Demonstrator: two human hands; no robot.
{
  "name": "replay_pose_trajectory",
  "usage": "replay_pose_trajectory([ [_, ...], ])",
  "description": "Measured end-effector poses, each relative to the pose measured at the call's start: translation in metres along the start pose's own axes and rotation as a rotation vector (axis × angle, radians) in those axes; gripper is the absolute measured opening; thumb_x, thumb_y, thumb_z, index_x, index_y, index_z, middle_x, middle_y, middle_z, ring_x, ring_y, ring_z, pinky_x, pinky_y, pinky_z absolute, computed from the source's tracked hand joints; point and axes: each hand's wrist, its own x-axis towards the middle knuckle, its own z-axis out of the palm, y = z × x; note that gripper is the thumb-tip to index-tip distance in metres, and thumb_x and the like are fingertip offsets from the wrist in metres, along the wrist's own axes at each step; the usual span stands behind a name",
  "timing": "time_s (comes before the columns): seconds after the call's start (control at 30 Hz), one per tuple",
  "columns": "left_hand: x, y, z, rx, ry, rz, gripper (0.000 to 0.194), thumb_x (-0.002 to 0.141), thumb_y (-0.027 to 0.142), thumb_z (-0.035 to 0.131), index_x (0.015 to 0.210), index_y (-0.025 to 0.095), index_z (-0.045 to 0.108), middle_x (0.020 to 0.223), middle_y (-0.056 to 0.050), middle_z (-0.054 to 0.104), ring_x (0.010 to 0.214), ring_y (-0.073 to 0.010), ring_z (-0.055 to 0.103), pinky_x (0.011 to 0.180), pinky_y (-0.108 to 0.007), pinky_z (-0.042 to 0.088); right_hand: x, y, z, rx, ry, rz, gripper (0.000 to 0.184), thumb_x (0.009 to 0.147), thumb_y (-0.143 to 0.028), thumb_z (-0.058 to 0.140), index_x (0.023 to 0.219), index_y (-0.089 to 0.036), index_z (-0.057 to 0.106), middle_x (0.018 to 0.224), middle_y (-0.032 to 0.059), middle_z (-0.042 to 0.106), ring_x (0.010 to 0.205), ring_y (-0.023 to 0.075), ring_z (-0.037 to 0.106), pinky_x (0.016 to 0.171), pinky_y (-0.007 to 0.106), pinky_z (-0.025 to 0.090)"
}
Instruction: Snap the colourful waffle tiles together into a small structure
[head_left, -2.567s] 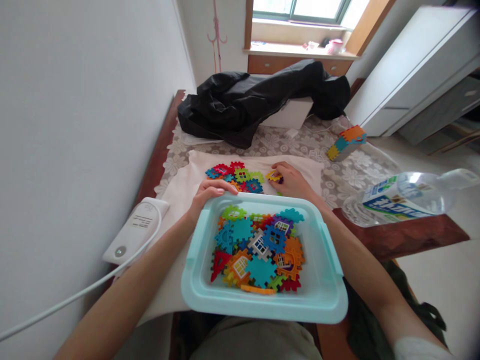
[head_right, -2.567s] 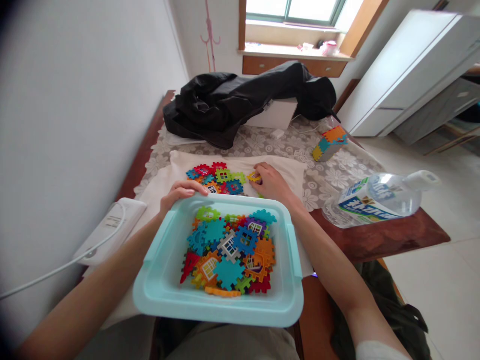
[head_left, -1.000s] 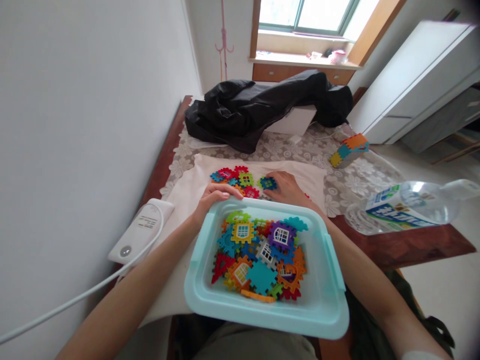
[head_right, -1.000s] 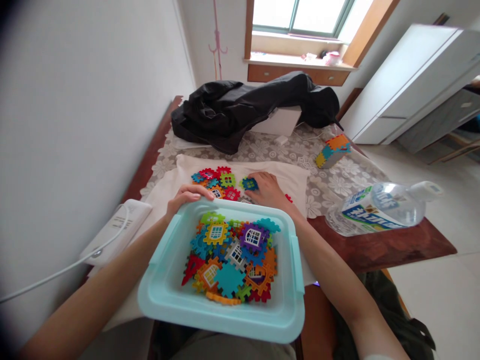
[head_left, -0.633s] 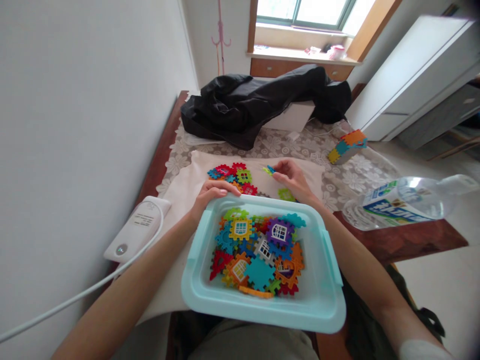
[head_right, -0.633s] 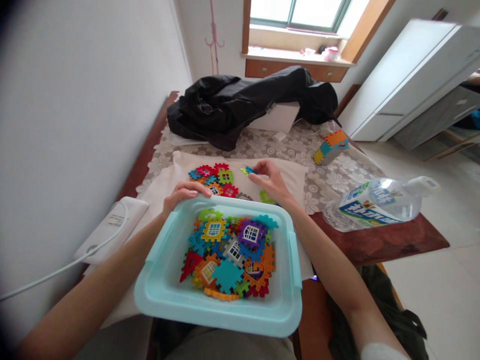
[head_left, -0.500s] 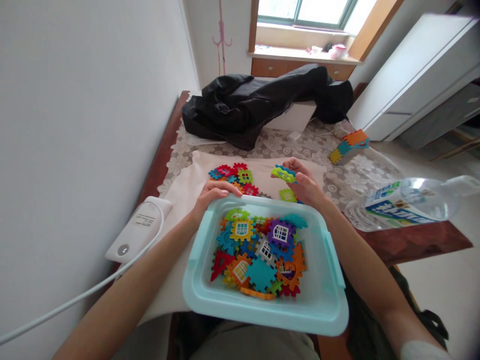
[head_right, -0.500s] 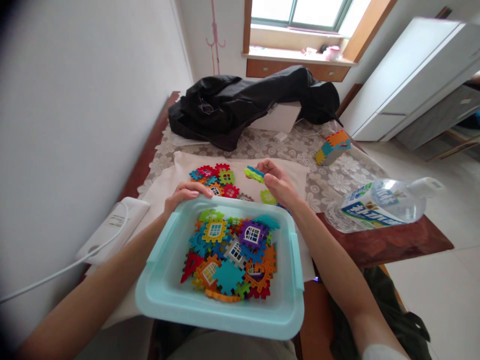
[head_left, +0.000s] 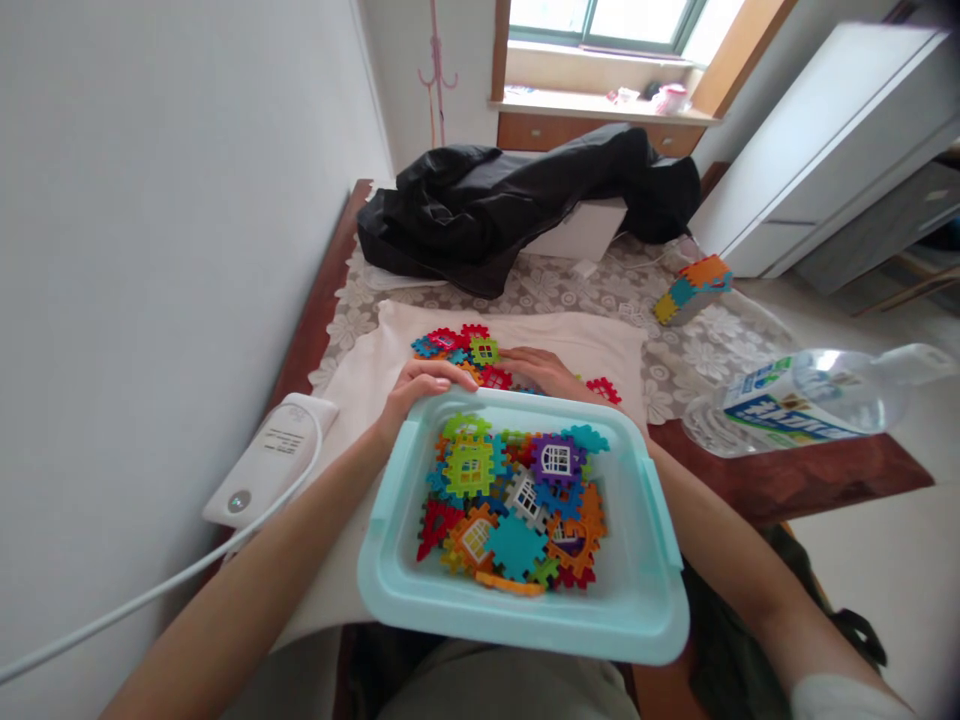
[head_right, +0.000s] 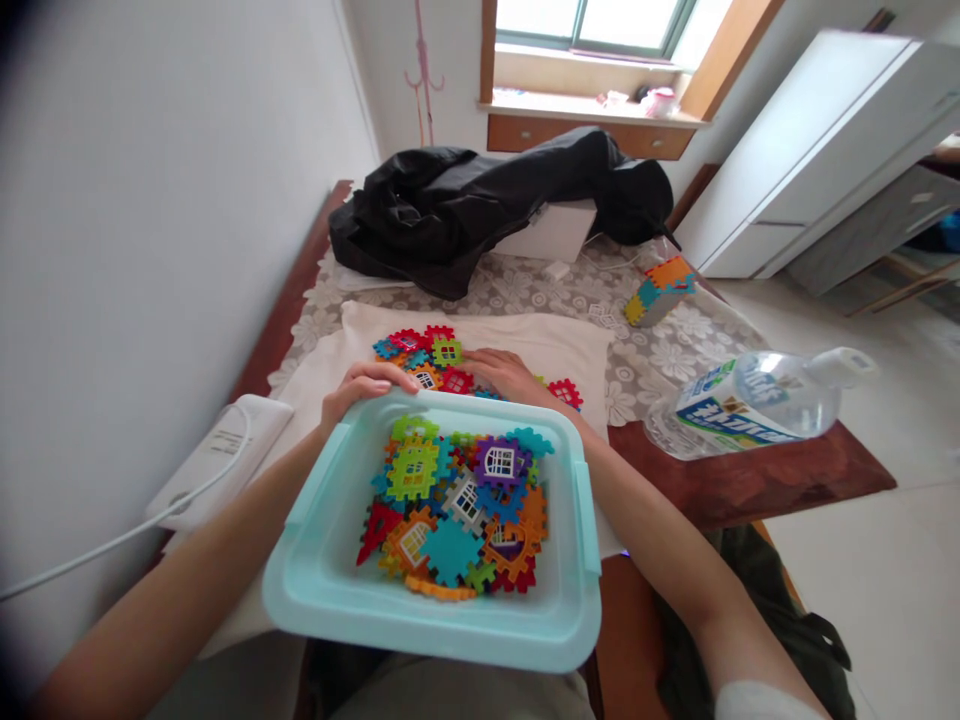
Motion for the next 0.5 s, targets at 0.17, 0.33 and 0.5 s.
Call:
replay_pose_trajectory([
  [0.17,-0.001,0.000,0.001,-0.029,0.000,0.011,0.023,0.072,0.031,0.070,0.074,0.022,0.092,0.077,-0.006,0.085,0.071,-0.0200,0.071,0.065,-0.027,0.055,0.007,0.008,0.001,-0.085,-0.033,-0.049,0.038,0.115,-0.048,0.054,0.100,-0.024,0.079,0.108,0.0105,0.082,0.102,0.0258,0.076,0.102,0.041,0.058],
  [0.33,0.000,0.000,0.000,0.007,-0.008,-0.009,0.026,0.070,0.032,0.069,0.074,0.019,0.091,0.078,-0.008,0.085,0.073,-0.0221,0.073,0.067,-0.029,0.056,-0.002,0.006,0.000,-0.122,0.041,0.038,0.038,0.113,-0.054,0.059,0.117,-0.021,0.077,0.120,0.0134,0.080,0.116,0.0306,0.072,0.110,0.046,0.053],
  [0.5,0.001,-0.003,-0.003,0.018,-0.013,0.005,0.027,0.070,0.033,0.068,0.073,0.018,0.090,0.077,-0.009,0.084,0.071,-0.0223,0.073,0.065,-0.030,0.055,-0.005,-0.007,-0.006,-0.092,-0.083,-0.047,0.040,0.103,-0.045,0.079,0.132,-0.019,0.074,0.132,0.0168,0.076,0.126,0.0341,0.069,0.113,0.049,0.054],
])
